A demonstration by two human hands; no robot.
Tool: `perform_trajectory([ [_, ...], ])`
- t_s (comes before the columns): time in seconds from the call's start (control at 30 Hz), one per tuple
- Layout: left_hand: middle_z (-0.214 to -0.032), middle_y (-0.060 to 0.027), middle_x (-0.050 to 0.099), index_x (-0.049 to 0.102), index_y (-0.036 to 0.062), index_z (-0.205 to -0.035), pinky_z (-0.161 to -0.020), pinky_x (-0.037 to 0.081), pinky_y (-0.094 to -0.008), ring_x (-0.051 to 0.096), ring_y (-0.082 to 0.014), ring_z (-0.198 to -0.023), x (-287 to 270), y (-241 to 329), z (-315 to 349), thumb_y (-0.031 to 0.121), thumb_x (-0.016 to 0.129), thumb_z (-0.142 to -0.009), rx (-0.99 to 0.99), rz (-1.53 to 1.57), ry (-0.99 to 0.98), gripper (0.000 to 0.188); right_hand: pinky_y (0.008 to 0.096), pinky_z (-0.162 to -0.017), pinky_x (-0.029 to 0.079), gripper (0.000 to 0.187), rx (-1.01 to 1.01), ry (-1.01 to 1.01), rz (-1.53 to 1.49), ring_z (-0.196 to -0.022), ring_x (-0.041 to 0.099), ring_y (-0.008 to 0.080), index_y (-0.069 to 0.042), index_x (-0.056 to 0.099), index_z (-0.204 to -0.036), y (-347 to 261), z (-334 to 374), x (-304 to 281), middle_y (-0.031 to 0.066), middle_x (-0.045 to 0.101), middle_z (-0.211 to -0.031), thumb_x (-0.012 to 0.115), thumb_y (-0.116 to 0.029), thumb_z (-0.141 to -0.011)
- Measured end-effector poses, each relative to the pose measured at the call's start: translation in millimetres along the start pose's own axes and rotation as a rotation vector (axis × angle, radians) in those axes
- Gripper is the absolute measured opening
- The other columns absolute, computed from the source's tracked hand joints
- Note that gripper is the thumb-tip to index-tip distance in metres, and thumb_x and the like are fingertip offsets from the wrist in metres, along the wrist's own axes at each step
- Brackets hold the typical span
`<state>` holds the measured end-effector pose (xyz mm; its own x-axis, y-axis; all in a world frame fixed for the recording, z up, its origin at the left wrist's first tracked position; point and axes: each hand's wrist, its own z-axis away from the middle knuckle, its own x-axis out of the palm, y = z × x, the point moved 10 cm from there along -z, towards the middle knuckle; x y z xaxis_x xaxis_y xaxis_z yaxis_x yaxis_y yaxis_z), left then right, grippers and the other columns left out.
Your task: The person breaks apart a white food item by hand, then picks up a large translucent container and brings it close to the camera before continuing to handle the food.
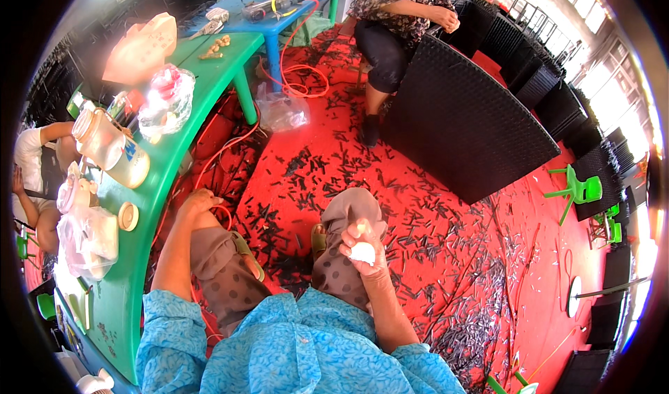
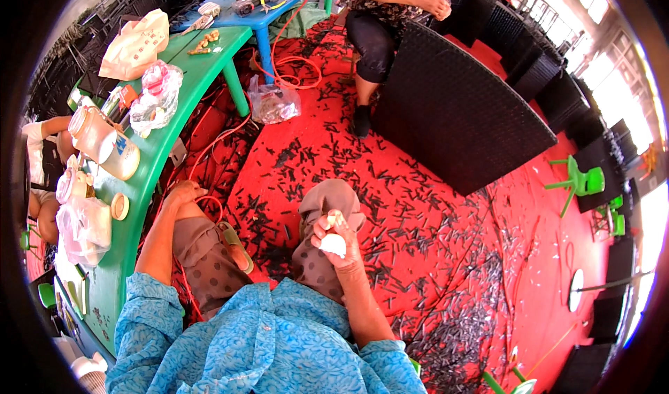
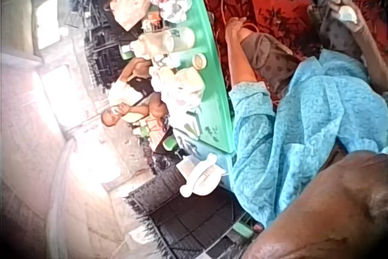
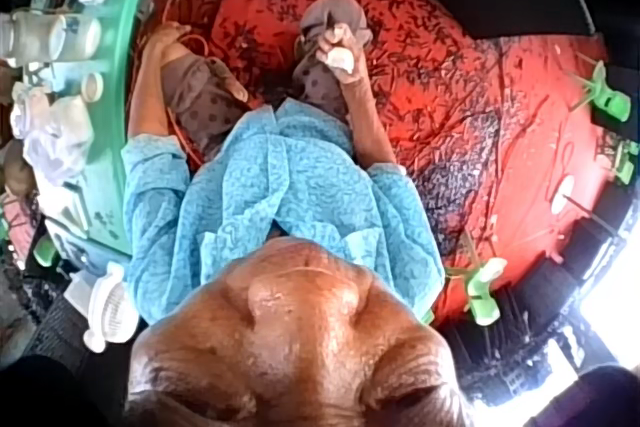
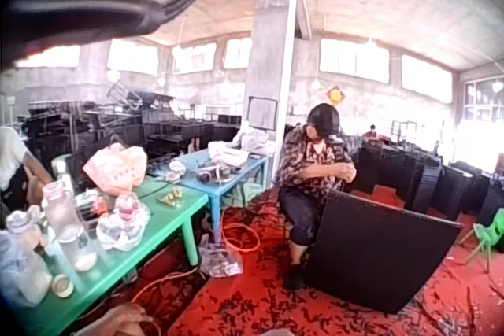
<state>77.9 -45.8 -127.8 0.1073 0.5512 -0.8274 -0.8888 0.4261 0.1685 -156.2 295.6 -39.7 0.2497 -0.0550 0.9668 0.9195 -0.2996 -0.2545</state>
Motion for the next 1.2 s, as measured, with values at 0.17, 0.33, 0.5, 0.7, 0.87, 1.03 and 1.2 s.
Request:
perform_trajectory([
  [0.17,-0.109,-0.0152,0.053,0.06,0.0046,-0.091,-0.087,0.037,-0.0364,0.048,-0.0286,-0.104,-1,-2,-3,0.05,0.056,-0.071,0.021,-0.002,0.026,0.05,0.0282,-0.057,0.038,0.012,-0.002,0.013,-0.014,-0.07,0.039,0.0156,-0.012,0.049,-0.091,0,0,-1,0.0017,0.045,-0.077,0.054,-0.017,-0.082],
  [0.33,-0.102,-0.0167,0.056,0.06,0.0035,-0.082,-0.083,0.039,-0.0377,0.051,-0.0304,-0.098,-1,-2,-5,0.049,0.058,-0.069,0.053,0.026,0.051,0.047,0.0282,-0.057,0.038,0.012,-0.004,0.023,-0.011,-0.07,0.039,0.0155,-0.012,0.049,-0.091,0,0,-1,0.0017,0.045,-0.077,0.054,-0.019,-0.082],
  [0.5,-0.097,-0.0176,0.057,0.059,0.0027,-0.079,-0.08,0.04,-0.0383,0.052,-0.0312,-0.094,-4,-2,-5,0.048,0.058,-0.069,0.052,0.051,0.084,0.047,0.0282,-0.057,0.038,0.013,-0.011,0.022,-0.006,-0.07,0.04,0.0153,-0.012,0.05,-0.091,-1,1,-2,0.0015,0.045,-0.077,0.054,-0.02,-0.082],
  [0.7,-0.097,-0.0174,0.058,0.059,0.0022,-0.079,-0.079,0.04,-0.0382,0.053,-0.031,-0.093,-1,-3,-6,0.047,0.059,-0.069,0.046,0.042,0.061,0.046,0.0282,-0.057,0.038,0.013,-0.012,0.01,-0.027,-0.071,0.04,0.0154,-0.012,0.05,-0.091,-1,1,-1,0.0015,0.046,-0.078,0.056,-0.019,-0.081],
  [0.87,-0.099,-0.0176,0.057,0.06,0.0021,-0.082,-0.081,0.04,-0.0378,0.052,-0.0306,-0.095,-3,-4,-5,0.049,0.059,-0.069,0.037,0.035,0.083,0.048,0.0283,-0.057,0.038,0.014,-0.017,0.028,-0.002,-0.07,0.04,0.0155,-0.013,0.05,-0.091,-2,2,-2,0.0017,0.046,-0.078,0.056,-0.02,-0.081],
  [1.03,-0.108,-0.0163,0.054,0.058,0.0023,-0.098,-0.087,0.039,-0.0355,0.049,-0.0289,-0.103,2,-8,-7,0.05,0.059,-0.069,0.006,0.0,0.027,0.055,0.0283,-0.057,0.038,0.013,-0.015,0.03,-0.021,-0.07,0.04,0.0156,-0.013,0.05,-0.091,-1,2,-3,0.0019,0.046,-0.078,0.056,-0.02,-0.081],
  [1.2,-0.114,-0.0154,0.051,0.054,0.0018,-0.107,-0.09,0.037,-0.0346,0.047,-0.0276,-0.108,-6,-3,5,0.049,0.06,-0.069,-0.037,0.032,0.05,0.06,0.0283,-0.057,0.038,0.013,-0.01,0.016,-0.019,-0.07,0.04,0.0155,-0.012,0.05,-0.09,-1,2,-1,0.0017,0.045,-0.077,0.055,-0.02,-0.082],
])
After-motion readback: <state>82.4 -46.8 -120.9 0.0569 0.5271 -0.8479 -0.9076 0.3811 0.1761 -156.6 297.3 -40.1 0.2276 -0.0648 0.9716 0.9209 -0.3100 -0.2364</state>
